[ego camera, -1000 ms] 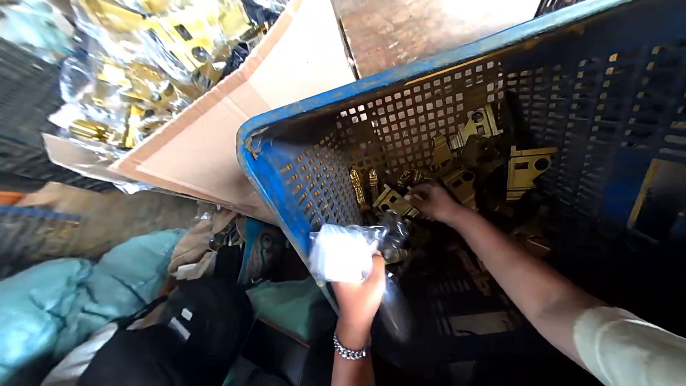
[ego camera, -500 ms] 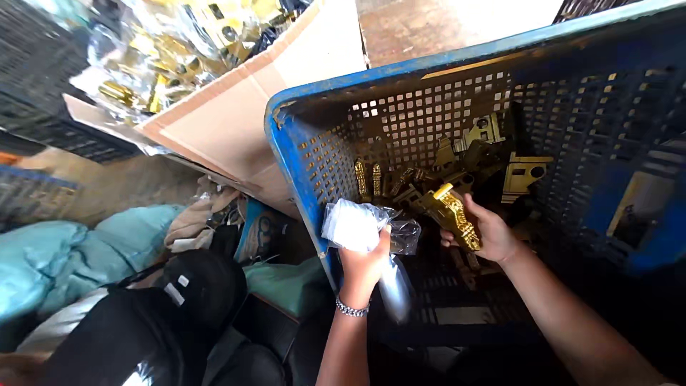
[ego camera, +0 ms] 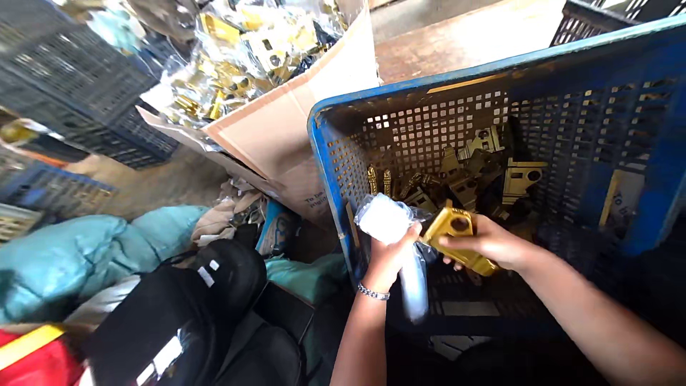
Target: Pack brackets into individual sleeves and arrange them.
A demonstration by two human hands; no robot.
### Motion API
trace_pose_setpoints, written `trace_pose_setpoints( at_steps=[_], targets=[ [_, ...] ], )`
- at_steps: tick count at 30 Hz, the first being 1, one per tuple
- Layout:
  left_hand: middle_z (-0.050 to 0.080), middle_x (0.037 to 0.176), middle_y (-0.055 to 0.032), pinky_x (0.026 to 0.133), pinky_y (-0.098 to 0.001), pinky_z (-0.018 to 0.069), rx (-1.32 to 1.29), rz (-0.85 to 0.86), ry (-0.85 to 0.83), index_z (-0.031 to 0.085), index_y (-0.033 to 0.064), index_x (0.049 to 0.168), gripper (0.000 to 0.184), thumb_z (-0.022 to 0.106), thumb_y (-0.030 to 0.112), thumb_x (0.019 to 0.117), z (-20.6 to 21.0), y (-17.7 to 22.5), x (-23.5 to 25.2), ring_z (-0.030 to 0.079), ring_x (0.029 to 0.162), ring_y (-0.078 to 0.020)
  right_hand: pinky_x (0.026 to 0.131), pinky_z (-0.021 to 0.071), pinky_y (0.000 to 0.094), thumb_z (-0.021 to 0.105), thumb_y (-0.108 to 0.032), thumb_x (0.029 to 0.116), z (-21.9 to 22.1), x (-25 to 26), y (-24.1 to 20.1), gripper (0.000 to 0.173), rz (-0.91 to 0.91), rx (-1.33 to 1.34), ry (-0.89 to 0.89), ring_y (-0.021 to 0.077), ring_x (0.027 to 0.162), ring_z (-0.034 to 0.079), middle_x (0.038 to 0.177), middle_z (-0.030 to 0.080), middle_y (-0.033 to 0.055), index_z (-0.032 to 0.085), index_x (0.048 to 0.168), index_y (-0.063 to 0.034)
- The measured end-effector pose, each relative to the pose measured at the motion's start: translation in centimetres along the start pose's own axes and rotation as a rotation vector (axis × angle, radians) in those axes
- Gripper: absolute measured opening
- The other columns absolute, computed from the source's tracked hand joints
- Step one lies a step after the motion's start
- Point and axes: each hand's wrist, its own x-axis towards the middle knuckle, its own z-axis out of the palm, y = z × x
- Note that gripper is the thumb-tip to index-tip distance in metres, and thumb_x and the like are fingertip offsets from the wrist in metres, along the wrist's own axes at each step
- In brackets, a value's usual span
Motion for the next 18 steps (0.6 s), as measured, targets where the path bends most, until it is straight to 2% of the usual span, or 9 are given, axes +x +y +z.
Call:
trace_pose_setpoints(
  at_steps=[2,3,4,5,7,10,14,16,18],
  targets=[
    [0.068,0.099,-0.0075,0.082,-0.0225,0.0572,-0.047,-0.060,0.002,0.051,-0.0064,0.124,0.044,0.074,-0.006,0.0860,-0.1,0.5,-0.3,0.067,0.089,-0.0065,0.073,0.0627,0.0300,0.071,-0.015,0.0932,1.1,1.3,0.4,0.048,-0.107,-0.301,0.177,0.0147,0.082,0.072,0.105,0.069,0.0109,0.052,0.133,0.0032],
    [0.068,0.099,-0.0081,0.082,-0.0230,0.0569,-0.065,-0.081,0.022,0.052,-0.0061,0.123,0.041,0.073,-0.005,0.0875,-0.4,0.7,-0.1,0.067,0.089,-0.0071,0.085,0.0597,0.0366,0.070,-0.017,0.0936,1.4,1.7,0.7,0.051,-0.187,-0.531,0.230,0.0211,0.093,0.072,0.113,0.069,0.0174,0.053,0.135,0.0075],
    [0.067,0.099,-0.0082,0.080,-0.0232,0.0565,-0.084,-0.100,0.040,0.053,-0.0054,0.122,0.037,0.072,-0.004,0.0894,-0.7,0.9,0.1,0.066,0.088,-0.0074,0.091,0.0559,0.0496,0.068,-0.015,0.0950,1.9,1.8,0.7,0.048,-0.242,-0.738,0.231,0.0349,0.102,0.070,0.119,0.067,0.0260,0.053,0.133,0.0115],
    [0.067,0.096,-0.0077,0.078,-0.0231,0.0563,-0.106,-0.118,0.057,0.055,-0.0044,0.118,0.032,0.071,-0.003,0.0906,-0.9,1.2,0.3,0.066,0.085,-0.0075,0.088,0.0547,0.0582,0.067,-0.011,0.0950,2.4,1.7,0.9,0.043,-0.292,-0.922,0.204,0.0450,0.102,0.068,0.124,0.063,0.0311,0.055,0.129,0.0129],
    [0.068,0.093,-0.0062,0.076,-0.0228,0.0566,-0.148,-0.128,0.049,0.057,-0.0028,0.114,0.026,0.069,-0.004,0.0913,-1.2,1.5,0.1,0.067,0.083,-0.0072,0.078,0.0560,0.0597,0.064,-0.009,0.0937,3.3,1.5,1.5,0.037,-0.356,-1.120,0.177,0.0491,0.094,0.070,0.128,0.061,0.0330,0.058,0.124,0.0112],
    [0.069,0.092,-0.0059,0.077,-0.0236,0.0576,-0.188,-0.100,0.016,0.057,-0.0032,0.113,0.025,0.068,-0.006,0.0912,-0.9,1.5,0.0,0.068,0.084,-0.0074,0.074,0.0578,0.0555,0.065,-0.014,0.0946,3.9,1.7,1.8,0.039,-0.380,-1.075,0.215,0.0450,0.087,0.071,0.126,0.062,0.0320,0.058,0.122,0.0114],
    [0.065,0.113,-0.0159,0.092,-0.0237,0.0544,0.041,0.029,0.018,0.046,-0.0141,0.131,0.058,0.075,-0.008,0.0819,-1.3,0.0,-0.2,0.065,0.103,-0.0093,0.100,0.0483,0.0576,0.057,-0.025,0.1040,4.9,3.0,0.5,0.063,0.028,-1.054,-0.035,0.0465,0.117,0.063,0.140,0.053,0.0317,0.032,0.149,0.0113],
    [0.065,0.117,-0.0191,0.097,-0.0239,0.0527,0.217,0.090,-0.025,0.046,-0.0163,0.132,0.064,0.080,0.000,0.0803,-1.4,-0.9,0.0,0.064,0.109,-0.0101,0.106,0.0457,0.0561,0.064,-0.019,0.0985,4.3,4.5,1.0,0.070,0.021,-0.915,0.042,0.0444,0.124,0.059,0.141,0.052,0.0321,0.027,0.151,0.0106],
    [0.067,0.114,-0.0200,0.098,-0.0254,0.0523,0.331,0.203,-0.004,0.051,-0.0171,0.128,0.065,0.084,0.008,0.0780,-1.2,-1.6,0.5,0.065,0.108,-0.0113,0.113,0.0417,0.0489,0.066,-0.010,0.0939,4.1,5.5,0.8,0.078,-0.027,-0.809,0.077,0.0398,0.136,0.050,0.153,0.040,0.0312,0.022,0.155,0.0088]
  ],
)
